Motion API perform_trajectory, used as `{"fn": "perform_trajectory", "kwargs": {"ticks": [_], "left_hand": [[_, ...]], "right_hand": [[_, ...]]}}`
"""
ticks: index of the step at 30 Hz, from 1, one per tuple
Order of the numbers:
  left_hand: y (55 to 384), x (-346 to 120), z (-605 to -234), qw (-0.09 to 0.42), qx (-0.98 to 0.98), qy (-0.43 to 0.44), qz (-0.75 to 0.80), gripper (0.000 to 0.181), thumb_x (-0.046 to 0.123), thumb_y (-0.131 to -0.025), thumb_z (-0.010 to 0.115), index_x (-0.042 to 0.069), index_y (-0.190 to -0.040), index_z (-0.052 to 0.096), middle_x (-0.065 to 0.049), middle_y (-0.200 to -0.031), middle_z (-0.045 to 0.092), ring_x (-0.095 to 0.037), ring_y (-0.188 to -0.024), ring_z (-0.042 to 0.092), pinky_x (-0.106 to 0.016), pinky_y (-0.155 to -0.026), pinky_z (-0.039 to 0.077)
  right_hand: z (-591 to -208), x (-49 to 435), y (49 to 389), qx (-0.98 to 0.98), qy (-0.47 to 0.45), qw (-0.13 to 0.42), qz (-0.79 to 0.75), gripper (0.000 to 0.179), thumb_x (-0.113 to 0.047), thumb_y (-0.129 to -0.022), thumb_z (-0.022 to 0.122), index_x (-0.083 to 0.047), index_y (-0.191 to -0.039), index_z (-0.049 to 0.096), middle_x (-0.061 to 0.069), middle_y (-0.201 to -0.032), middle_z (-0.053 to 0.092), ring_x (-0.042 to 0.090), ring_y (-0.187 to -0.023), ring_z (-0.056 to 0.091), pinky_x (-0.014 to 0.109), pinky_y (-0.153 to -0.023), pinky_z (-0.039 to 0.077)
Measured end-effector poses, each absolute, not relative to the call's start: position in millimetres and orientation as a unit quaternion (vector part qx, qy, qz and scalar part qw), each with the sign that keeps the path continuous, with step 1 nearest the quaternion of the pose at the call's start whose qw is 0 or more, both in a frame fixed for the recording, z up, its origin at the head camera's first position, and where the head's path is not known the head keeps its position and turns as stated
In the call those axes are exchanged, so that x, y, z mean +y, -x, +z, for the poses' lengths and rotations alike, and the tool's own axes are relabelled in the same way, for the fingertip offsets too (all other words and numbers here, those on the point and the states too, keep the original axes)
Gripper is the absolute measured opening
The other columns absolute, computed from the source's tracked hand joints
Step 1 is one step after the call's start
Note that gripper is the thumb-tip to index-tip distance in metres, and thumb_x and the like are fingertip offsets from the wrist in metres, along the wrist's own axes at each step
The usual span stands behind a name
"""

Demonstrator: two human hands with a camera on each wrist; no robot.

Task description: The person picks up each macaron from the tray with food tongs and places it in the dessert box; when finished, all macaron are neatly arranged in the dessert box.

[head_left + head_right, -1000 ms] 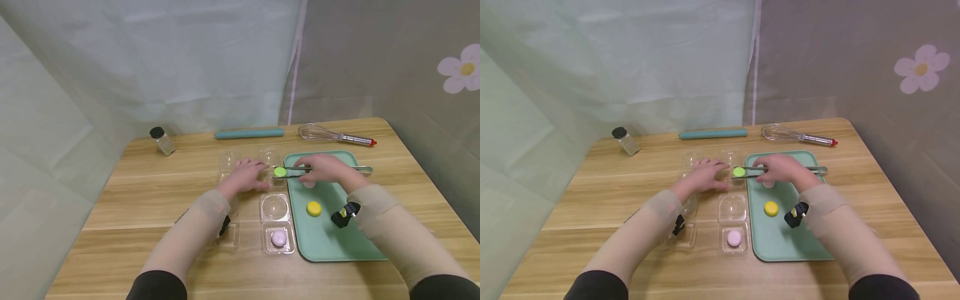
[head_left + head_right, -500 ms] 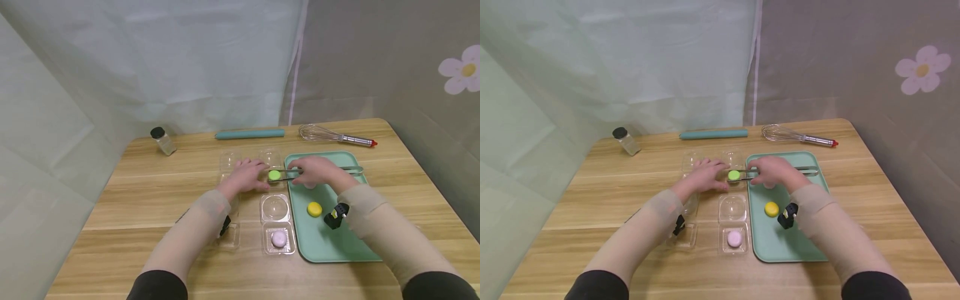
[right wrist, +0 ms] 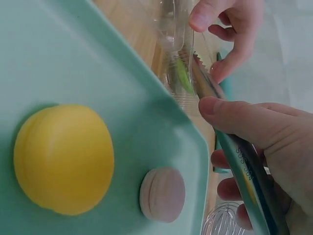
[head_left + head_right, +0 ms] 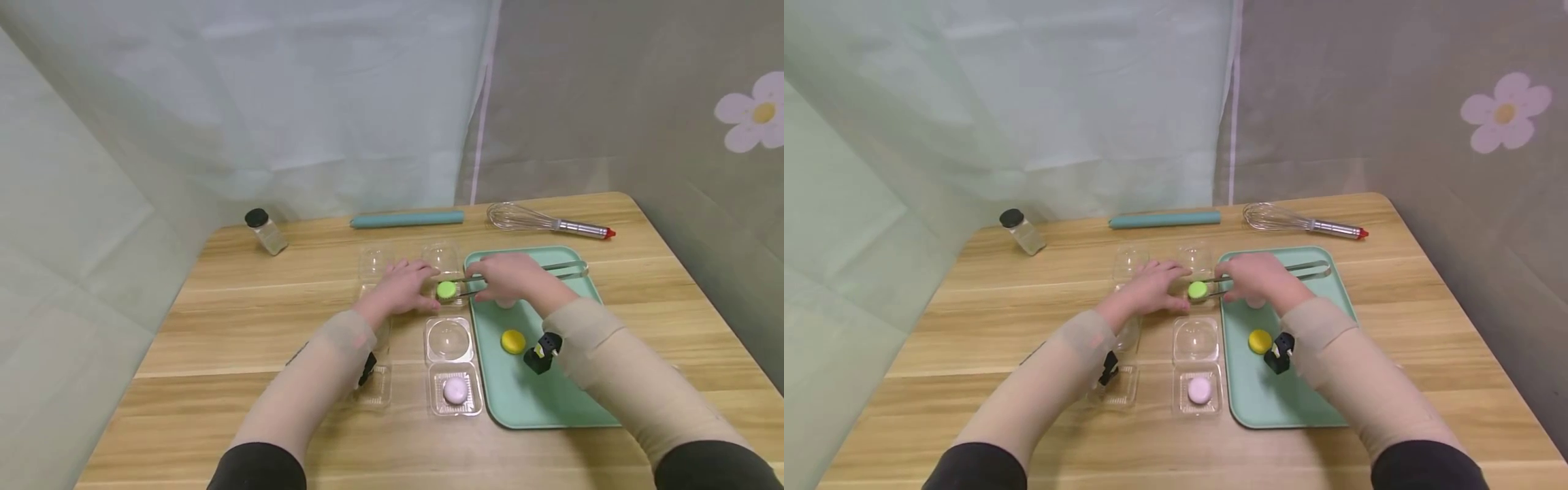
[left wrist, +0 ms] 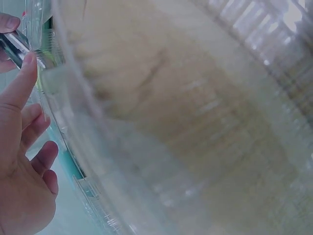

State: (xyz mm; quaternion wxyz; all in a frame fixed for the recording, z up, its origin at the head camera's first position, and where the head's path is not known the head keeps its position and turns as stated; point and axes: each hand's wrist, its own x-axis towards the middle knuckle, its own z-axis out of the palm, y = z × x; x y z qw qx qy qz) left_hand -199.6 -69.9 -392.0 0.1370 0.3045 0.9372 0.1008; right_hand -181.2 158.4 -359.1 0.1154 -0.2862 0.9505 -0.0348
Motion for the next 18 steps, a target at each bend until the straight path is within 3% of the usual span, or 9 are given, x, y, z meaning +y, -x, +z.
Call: {"fn": "perform_trajectory", "kwargs": {"ticks": [18], "left_hand": [[197.2, -69.2, -387.9, 0.138, 0.937, -0.306, 0.095, 0.078, 0.05, -0.078, 0.069, 0.016, -0.142, 0.04, -0.005, -0.145, 0.038, -0.03, -0.13, 0.032, -0.052, -0.106, 0.02]], "right_hand": [[-355.6, 157.0, 179.5, 0.952, 0.277, 0.126, -0.031, 0.044, -0.041, -0.079, 0.072, -0.023, -0.118, 0.061, 0.004, -0.102, 0.063, 0.022, -0.091, 0.06, 0.046, -0.072, 0.05]]}}
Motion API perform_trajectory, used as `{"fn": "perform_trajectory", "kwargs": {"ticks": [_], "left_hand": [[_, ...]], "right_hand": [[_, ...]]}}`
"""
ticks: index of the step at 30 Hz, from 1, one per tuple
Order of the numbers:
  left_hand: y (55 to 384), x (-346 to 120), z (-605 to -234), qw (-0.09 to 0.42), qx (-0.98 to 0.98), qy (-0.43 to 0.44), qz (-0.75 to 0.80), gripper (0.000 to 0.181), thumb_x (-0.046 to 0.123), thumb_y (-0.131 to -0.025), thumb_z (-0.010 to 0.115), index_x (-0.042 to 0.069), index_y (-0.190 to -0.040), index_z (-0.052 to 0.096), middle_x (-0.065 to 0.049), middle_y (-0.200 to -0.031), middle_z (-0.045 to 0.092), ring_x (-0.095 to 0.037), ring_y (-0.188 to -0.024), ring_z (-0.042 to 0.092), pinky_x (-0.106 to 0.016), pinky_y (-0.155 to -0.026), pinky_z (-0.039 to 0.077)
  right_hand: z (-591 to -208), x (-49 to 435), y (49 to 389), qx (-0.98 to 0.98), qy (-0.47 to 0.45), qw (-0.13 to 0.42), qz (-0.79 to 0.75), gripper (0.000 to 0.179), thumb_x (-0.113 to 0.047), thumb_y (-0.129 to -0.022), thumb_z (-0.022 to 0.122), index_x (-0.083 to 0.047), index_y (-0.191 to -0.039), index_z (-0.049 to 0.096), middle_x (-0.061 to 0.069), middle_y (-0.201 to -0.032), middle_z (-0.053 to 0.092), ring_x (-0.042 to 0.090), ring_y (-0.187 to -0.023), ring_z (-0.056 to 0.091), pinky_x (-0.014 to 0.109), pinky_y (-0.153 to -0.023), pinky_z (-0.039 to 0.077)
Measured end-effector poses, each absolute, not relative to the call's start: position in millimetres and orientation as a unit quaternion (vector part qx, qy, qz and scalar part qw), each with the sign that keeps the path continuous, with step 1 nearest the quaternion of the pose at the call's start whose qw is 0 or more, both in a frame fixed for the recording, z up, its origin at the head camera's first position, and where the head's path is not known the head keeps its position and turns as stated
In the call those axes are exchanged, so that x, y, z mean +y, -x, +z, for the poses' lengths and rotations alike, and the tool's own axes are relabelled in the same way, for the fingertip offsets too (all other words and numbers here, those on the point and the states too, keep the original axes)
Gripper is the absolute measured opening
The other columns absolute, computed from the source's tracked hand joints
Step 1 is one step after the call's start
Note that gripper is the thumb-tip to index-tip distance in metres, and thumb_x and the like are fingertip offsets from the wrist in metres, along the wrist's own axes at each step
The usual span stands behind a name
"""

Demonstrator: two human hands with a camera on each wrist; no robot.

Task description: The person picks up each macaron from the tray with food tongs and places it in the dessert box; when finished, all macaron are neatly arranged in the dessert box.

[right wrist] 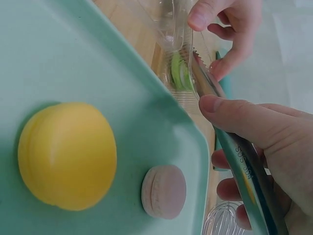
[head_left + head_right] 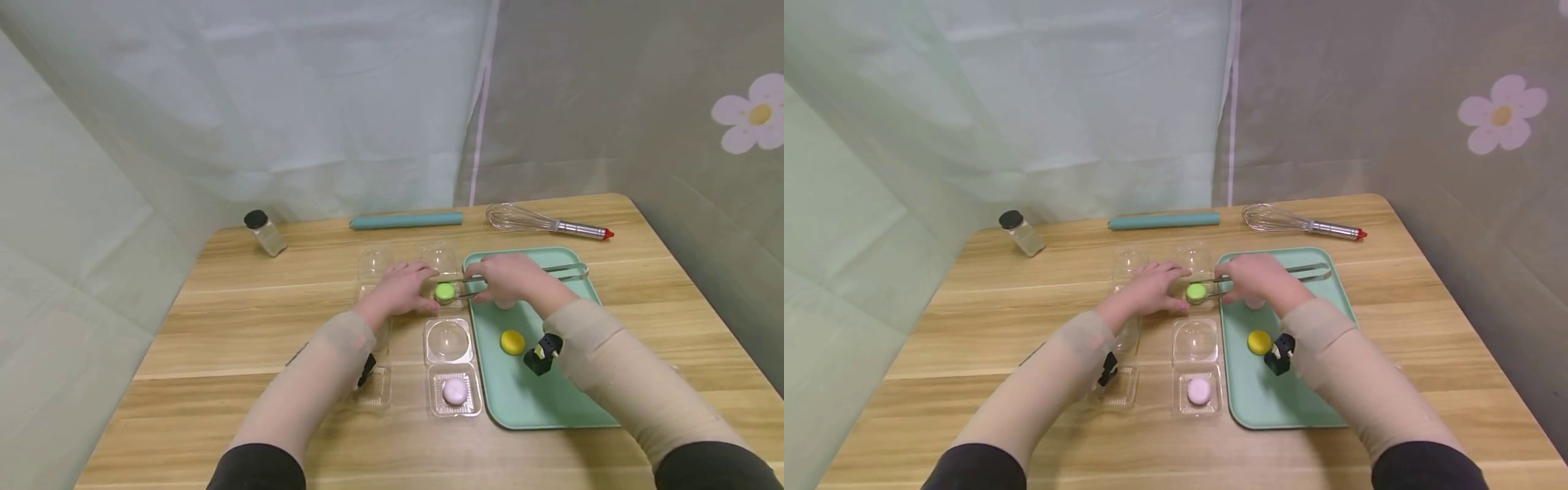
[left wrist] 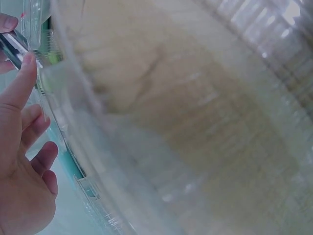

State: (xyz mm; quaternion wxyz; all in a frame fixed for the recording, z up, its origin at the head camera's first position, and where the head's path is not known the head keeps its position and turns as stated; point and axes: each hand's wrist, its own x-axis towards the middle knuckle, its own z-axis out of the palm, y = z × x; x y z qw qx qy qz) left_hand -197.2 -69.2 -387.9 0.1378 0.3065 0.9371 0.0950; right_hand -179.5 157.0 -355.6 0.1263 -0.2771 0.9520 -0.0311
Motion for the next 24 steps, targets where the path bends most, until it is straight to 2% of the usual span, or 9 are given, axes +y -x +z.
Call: {"fn": "perform_trajectory", "kwargs": {"ticks": [7, 16, 24], "left_hand": [[198.0, -69.7, -387.9, 0.135, 0.938, -0.309, 0.087, 0.077, 0.052, -0.078, 0.068, 0.017, -0.142, 0.041, -0.004, -0.145, 0.039, -0.03, -0.13, 0.032, -0.051, -0.105, 0.023], [199.2, -69.9, -388.3, 0.135, 0.938, -0.308, 0.081, 0.078, 0.052, -0.078, 0.068, 0.017, -0.142, 0.04, -0.004, -0.145, 0.038, -0.031, -0.131, 0.031, -0.051, -0.106, 0.022], [200.4, -69.6, -388.6, 0.132, 0.938, -0.309, 0.082, 0.078, 0.051, -0.078, 0.068, 0.017, -0.142, 0.04, -0.004, -0.145, 0.038, -0.029, -0.129, 0.033, -0.05, -0.105, 0.023]], "right_hand": [[-354.9, 158.9, 179.0, 0.953, 0.272, 0.132, -0.032, 0.043, -0.04, -0.08, 0.072, -0.023, -0.118, 0.061, 0.001, -0.093, 0.061, 0.018, -0.082, 0.057, 0.042, -0.068, 0.049], [-354.0, 161.7, 179.2, 0.954, 0.265, 0.138, -0.03, 0.043, -0.039, -0.082, 0.07, -0.023, -0.12, 0.06, 0.002, -0.097, 0.061, 0.017, -0.083, 0.057, 0.044, -0.069, 0.049], [-352.7, 165.2, 180.2, 0.954, 0.261, 0.142, -0.033, 0.042, -0.037, -0.082, 0.07, -0.023, -0.121, 0.06, 0.002, -0.096, 0.061, 0.016, -0.08, 0.055, 0.042, -0.065, 0.047]]}}
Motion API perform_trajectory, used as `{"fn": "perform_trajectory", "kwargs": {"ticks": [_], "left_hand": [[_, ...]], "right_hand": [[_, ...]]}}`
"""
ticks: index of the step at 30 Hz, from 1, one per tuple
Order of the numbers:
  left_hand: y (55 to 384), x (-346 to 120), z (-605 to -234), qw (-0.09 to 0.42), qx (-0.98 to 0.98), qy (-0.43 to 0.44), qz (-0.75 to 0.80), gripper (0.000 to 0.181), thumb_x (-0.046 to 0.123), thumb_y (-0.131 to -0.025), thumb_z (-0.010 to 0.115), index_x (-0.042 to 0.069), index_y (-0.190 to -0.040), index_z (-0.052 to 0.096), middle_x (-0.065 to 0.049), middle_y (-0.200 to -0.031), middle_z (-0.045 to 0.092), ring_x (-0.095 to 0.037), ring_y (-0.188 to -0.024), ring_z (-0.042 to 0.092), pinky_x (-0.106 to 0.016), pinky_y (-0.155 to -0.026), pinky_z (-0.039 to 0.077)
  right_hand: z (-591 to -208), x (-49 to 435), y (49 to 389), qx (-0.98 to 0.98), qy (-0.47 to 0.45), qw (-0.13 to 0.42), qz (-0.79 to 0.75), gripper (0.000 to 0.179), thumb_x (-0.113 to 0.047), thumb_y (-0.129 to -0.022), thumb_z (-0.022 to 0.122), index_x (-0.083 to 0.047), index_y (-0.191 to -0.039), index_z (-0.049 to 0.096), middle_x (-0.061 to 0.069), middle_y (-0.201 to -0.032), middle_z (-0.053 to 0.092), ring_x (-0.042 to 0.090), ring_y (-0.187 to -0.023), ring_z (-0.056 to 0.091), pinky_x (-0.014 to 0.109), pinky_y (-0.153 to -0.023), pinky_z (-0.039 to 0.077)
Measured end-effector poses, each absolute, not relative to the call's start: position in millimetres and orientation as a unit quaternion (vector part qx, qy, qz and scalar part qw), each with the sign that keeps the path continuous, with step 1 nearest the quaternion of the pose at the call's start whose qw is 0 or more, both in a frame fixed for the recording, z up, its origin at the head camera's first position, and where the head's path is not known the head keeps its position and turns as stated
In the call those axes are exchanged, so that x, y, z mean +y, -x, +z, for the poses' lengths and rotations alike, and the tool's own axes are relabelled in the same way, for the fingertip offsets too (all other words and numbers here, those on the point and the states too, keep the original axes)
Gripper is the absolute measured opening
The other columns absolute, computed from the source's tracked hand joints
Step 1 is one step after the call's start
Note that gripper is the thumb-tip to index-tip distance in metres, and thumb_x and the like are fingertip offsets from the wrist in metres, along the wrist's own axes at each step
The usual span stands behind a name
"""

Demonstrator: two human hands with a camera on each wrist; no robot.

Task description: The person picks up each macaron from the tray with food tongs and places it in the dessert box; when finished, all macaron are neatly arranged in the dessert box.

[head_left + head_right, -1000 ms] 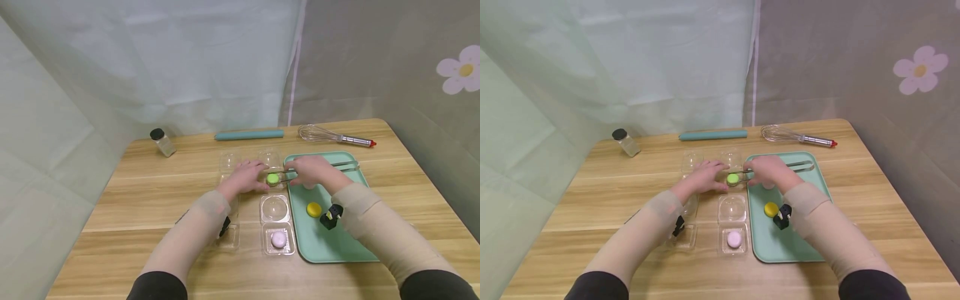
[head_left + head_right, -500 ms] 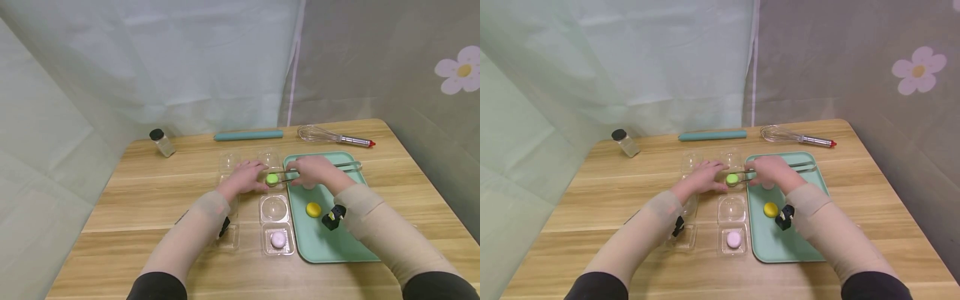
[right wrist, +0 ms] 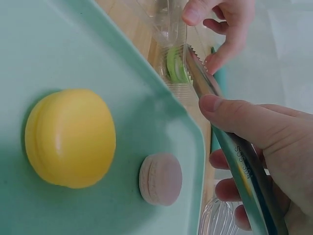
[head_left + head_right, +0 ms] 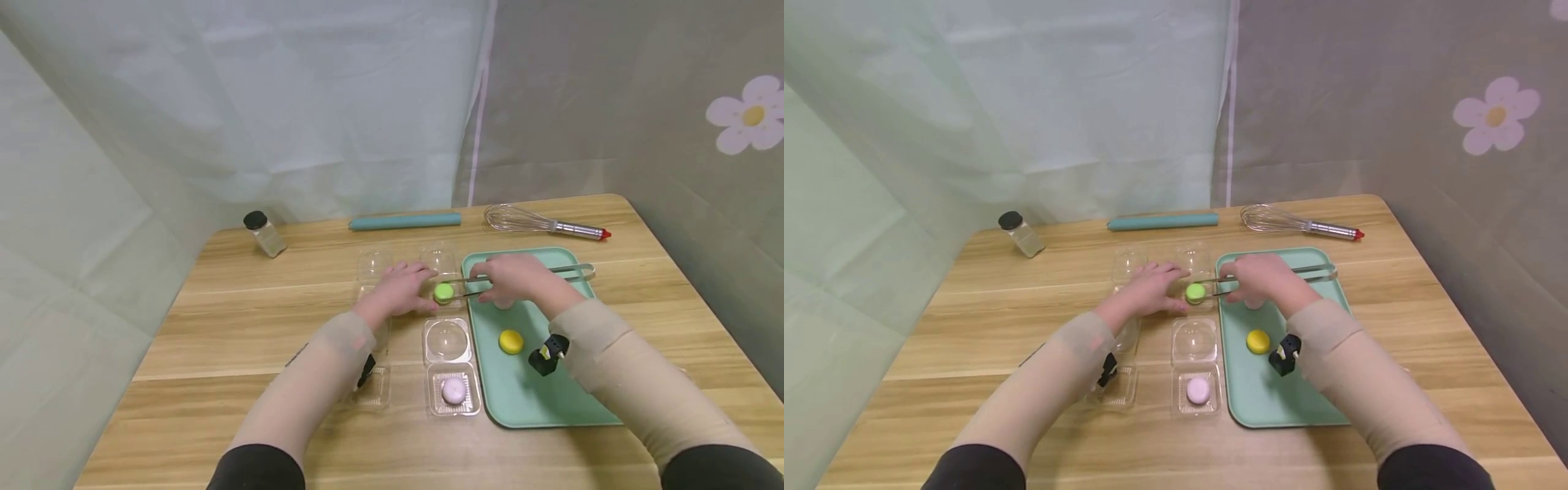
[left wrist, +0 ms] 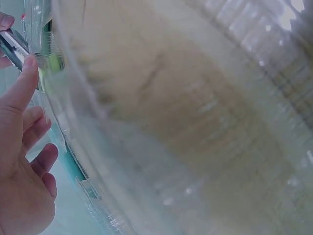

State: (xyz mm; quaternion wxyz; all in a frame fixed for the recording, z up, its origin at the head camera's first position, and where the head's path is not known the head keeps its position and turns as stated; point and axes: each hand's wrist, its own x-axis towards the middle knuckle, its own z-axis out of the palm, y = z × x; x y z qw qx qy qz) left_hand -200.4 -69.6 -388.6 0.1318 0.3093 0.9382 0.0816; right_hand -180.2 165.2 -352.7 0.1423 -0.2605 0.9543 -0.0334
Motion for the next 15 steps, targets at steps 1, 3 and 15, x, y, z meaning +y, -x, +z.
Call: {"fn": "perform_trajectory", "kwargs": {"ticks": [1, 3, 15], "left_hand": [[200.3, -69.6, -388.6, 0.133, 0.938, -0.309, 0.081, 0.078, 0.051, -0.078, 0.068, 0.017, -0.142, 0.04, -0.003, -0.145, 0.038, -0.029, -0.129, 0.033, -0.049, -0.105, 0.023], [199.9, -69.6, -388.5, 0.134, 0.939, -0.307, 0.081, 0.078, 0.051, -0.078, 0.068, 0.017, -0.142, 0.04, -0.003, -0.145, 0.038, -0.028, -0.129, 0.034, -0.049, -0.105, 0.023], [198.6, -68.0, -389.2, 0.137, 0.939, -0.3, 0.099, 0.079, 0.051, -0.078, 0.068, 0.016, -0.143, 0.039, -0.005, -0.145, 0.038, -0.029, -0.128, 0.034, -0.049, -0.106, 0.021]], "right_hand": [[-352.7, 165.9, 180.3, 0.954, 0.262, 0.141, -0.036, 0.043, -0.037, -0.082, 0.07, -0.023, -0.121, 0.06, 0.002, -0.096, 0.061, 0.015, -0.079, 0.055, 0.041, -0.065, 0.047], [-353.0, 167.7, 180.1, 0.954, 0.262, 0.138, -0.041, 0.044, -0.037, -0.081, 0.07, -0.023, -0.121, 0.06, 0.002, -0.096, 0.061, 0.014, -0.078, 0.055, 0.04, -0.065, 0.046], [-353.1, 194.8, 174.4, 0.954, 0.264, 0.107, -0.095, 0.046, -0.036, -0.08, 0.07, -0.018, -0.122, 0.06, 0.004, -0.108, 0.064, 0.019, -0.09, 0.061, 0.043, -0.07, 0.048]]}}
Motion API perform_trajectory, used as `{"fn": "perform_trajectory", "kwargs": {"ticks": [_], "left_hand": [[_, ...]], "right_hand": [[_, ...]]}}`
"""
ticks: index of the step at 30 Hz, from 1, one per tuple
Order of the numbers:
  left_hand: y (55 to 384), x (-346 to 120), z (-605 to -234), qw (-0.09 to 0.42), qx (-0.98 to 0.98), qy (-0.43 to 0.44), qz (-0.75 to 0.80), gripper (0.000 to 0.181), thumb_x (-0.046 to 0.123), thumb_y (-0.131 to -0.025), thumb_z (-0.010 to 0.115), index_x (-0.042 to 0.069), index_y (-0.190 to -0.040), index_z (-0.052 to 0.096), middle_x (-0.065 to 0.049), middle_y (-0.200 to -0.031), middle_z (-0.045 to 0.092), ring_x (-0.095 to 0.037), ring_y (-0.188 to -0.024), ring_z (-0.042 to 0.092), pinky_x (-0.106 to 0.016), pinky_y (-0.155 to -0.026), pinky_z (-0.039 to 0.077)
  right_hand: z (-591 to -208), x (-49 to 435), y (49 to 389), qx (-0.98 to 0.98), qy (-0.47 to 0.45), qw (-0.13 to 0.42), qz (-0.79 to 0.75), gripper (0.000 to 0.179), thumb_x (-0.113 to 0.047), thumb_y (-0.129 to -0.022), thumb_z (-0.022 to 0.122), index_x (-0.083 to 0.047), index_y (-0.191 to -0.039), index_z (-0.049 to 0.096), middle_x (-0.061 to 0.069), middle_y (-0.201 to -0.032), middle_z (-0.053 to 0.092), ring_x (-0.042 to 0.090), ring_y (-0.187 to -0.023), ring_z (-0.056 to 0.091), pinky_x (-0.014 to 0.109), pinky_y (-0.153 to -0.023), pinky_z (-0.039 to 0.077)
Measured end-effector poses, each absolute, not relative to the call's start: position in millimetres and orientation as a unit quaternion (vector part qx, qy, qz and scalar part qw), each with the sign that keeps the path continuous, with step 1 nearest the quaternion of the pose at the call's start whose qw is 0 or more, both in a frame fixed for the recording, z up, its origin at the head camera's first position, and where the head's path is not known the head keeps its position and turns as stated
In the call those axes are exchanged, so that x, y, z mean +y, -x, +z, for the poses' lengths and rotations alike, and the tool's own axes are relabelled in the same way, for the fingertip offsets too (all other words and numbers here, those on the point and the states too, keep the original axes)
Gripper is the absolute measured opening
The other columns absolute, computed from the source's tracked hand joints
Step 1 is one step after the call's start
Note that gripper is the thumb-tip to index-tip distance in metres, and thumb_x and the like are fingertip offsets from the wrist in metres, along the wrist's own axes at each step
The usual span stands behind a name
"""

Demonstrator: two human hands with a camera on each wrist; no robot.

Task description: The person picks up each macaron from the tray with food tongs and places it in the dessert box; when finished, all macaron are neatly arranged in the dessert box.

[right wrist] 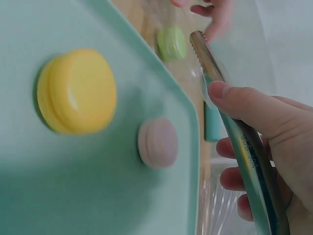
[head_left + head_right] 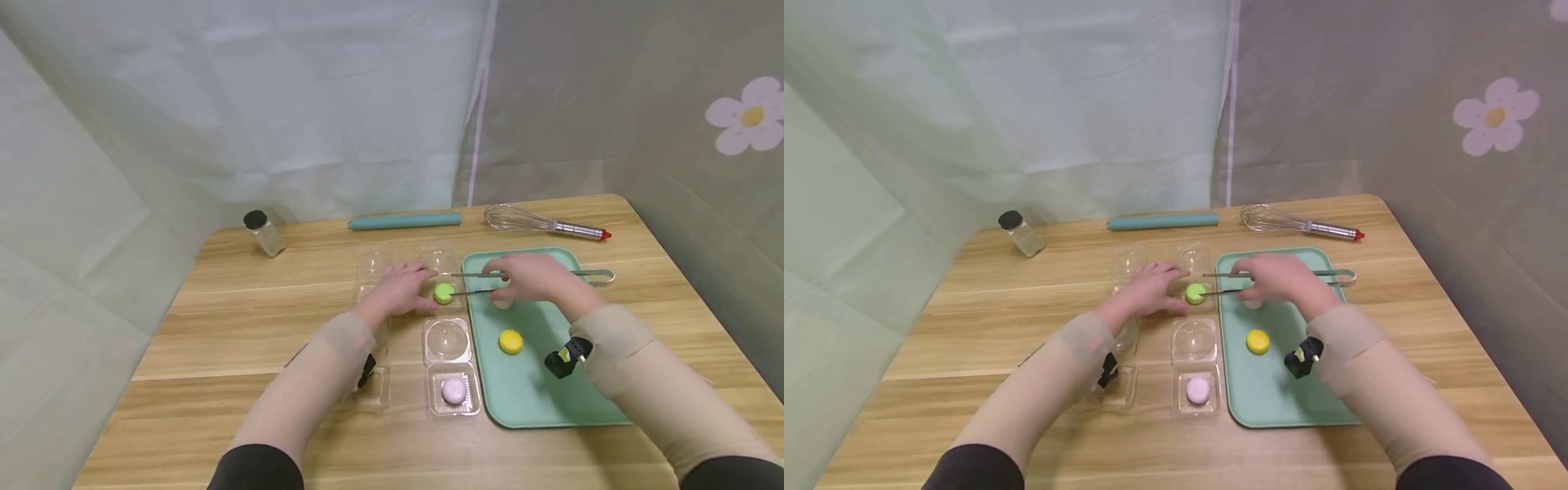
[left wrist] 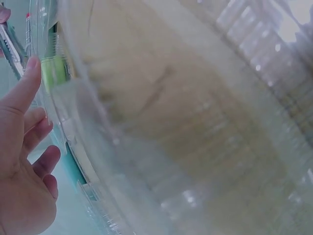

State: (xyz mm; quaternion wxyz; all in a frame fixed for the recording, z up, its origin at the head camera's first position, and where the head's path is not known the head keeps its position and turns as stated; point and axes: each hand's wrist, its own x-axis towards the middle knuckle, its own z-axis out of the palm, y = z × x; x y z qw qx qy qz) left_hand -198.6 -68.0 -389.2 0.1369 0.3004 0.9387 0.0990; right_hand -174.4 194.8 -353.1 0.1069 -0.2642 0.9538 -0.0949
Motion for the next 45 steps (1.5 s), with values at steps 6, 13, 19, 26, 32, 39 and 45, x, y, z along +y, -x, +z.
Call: {"fn": "perform_trajectory", "kwargs": {"ticks": [6, 13, 19, 26, 32, 39, 45], "left_hand": [[197.8, -68.7, -390.0, 0.138, 0.938, -0.297, 0.11, 0.079, 0.051, -0.078, 0.068, 0.015, -0.143, 0.039, -0.005, -0.145, 0.038, -0.03, -0.128, 0.033, -0.05, -0.107, 0.02], [198.4, -69.0, -391.5, 0.133, 0.94, -0.298, 0.104, 0.079, 0.052, -0.078, 0.067, 0.016, -0.143, 0.038, -0.005, -0.146, 0.037, -0.031, -0.13, 0.032, -0.05, -0.107, 0.02], [199.3, -69.5, -391.4, 0.135, 0.939, -0.298, 0.107, 0.081, 0.052, -0.079, 0.067, 0.016, -0.144, 0.036, -0.005, -0.147, 0.034, -0.032, -0.131, 0.03, -0.051, -0.107, 0.018], [200.6, -76.4, -385.3, 0.127, 0.937, -0.305, 0.112, 0.084, 0.055, -0.078, 0.066, 0.014, -0.144, 0.036, -0.009, -0.148, 0.033, -0.033, -0.135, 0.027, -0.054, -0.109, 0.011], [202.5, -88.3, -381.3, 0.127, 0.938, -0.303, 0.107, 0.085, 0.056, -0.078, 0.066, 0.011, -0.144, 0.036, -0.01, -0.148, 0.034, -0.03, -0.135, 0.027, -0.051, -0.11, 0.009], [206.9, -111.9, -381.7, 0.105, 0.948, -0.287, 0.088, 0.083, 0.056, -0.077, 0.068, 0.012, -0.141, 0.041, -0.01, -0.145, 0.038, -0.029, -0.133, 0.031, -0.052, -0.109, 0.015], [207.2, -138.5, -380.5, 0.098, 0.951, -0.278, 0.093, 0.082, 0.056, -0.076, 0.069, 0.011, -0.14, 0.042, -0.012, -0.144, 0.038, -0.032, -0.131, 0.032, -0.053, -0.108, 0.017]], "right_hand": [[-351.0, 211.8, 171.7, 0.955, 0.256, 0.096, -0.116, 0.047, -0.036, -0.081, 0.071, -0.015, -0.121, 0.06, 0.007, -0.114, 0.063, 0.023, -0.094, 0.062, 0.044, -0.07, 0.049], [-354.7, 227.6, 167.5, 0.955, 0.26, 0.083, -0.116, 0.044, -0.033, -0.079, 0.073, -0.012, -0.116, 0.063, 0.007, -0.102, 0.066, 0.022, -0.087, 0.063, 0.045, -0.074, 0.049], [-358.1, 239.0, 162.8, 0.955, 0.251, 0.09, -0.128, 0.043, -0.031, -0.08, 0.073, -0.01, -0.116, 0.063, 0.007, -0.104, 0.065, 0.024, -0.088, 0.063, 0.046, -0.076, 0.049], [-362.0, 251.5, 160.6, 0.958, 0.239, 0.089, -0.131, 0.042, -0.033, -0.08, 0.073, -0.012, -0.115, 0.063, 0.006, -0.104, 0.065, 0.022, -0.088, 0.062, 0.046, -0.075, 0.048], [-366.1, 257.7, 159.0, 0.961, 0.224, 0.1, -0.128, 0.044, -0.036, -0.08, 0.072, -0.012, -0.116, 0.063, 0.006, -0.1, 0.066, 0.023, -0.087, 0.062, 0.047, -0.073, 0.048], [-369.5, 263.2, 155.5, 0.963, 0.211, 0.1, -0.137, 0.045, -0.036, -0.079, 0.072, -0.011, -0.116, 0.063, 0.008, -0.099, 0.066, 0.026, -0.089, 0.062, 0.049, -0.076, 0.048], [-370.2, 266.7, 153.3, 0.962, 0.205, 0.104, -0.145, 0.045, -0.037, -0.079, 0.072, -0.011, -0.115, 0.063, 0.007, -0.096, 0.066, 0.025, -0.089, 0.061, 0.048, -0.075, 0.048]]}}
